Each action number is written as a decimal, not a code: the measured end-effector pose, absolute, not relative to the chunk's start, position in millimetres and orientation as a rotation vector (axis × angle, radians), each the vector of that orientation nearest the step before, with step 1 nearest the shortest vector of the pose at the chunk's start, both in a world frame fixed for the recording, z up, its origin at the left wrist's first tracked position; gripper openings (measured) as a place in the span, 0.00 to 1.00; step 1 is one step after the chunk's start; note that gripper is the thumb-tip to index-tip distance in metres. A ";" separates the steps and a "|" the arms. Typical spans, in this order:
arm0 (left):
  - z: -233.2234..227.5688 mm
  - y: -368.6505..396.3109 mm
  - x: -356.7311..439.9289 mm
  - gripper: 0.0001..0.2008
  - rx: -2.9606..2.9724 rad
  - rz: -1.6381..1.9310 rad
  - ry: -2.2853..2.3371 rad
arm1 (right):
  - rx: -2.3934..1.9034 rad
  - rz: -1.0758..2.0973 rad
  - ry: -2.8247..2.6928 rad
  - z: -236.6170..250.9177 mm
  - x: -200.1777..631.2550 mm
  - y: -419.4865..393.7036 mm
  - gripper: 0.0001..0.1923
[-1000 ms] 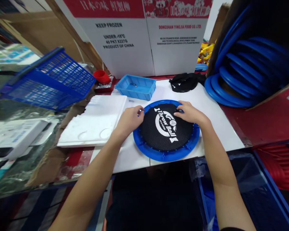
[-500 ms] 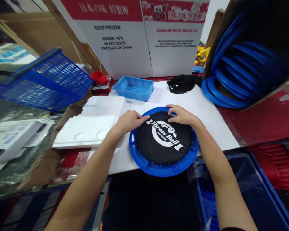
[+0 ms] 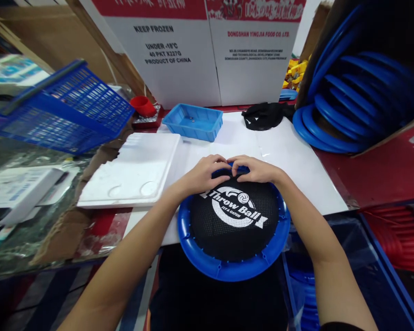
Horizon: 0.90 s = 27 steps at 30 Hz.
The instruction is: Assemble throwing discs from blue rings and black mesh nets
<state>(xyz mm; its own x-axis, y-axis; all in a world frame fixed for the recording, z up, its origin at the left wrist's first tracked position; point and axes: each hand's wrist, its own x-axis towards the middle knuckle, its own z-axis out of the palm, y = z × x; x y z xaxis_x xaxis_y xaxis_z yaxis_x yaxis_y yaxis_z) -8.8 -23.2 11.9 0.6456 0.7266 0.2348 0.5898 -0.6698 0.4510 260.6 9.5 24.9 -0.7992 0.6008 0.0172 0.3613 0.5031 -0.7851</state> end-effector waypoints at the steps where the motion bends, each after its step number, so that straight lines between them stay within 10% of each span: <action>1: 13.7 -24.1 -8.3 0.13 2.511 0.576 1.037 | -0.798 1.200 -2.468 25.1 259.2 9.0 0.07; 27: 14.4 -34.9 2.0 0.06 2.507 0.495 1.026 | -0.987 1.164 -2.650 37.2 275.0 2.0 0.10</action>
<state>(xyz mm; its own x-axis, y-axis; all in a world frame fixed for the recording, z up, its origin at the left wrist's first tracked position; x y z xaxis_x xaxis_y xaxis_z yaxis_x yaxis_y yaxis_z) 2.0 -34.9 14.4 0.6705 0.7211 0.1743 0.5849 -0.6583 0.4738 275.0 2.0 37.2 -0.7886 0.5902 -0.1728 0.5266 0.5029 -0.6854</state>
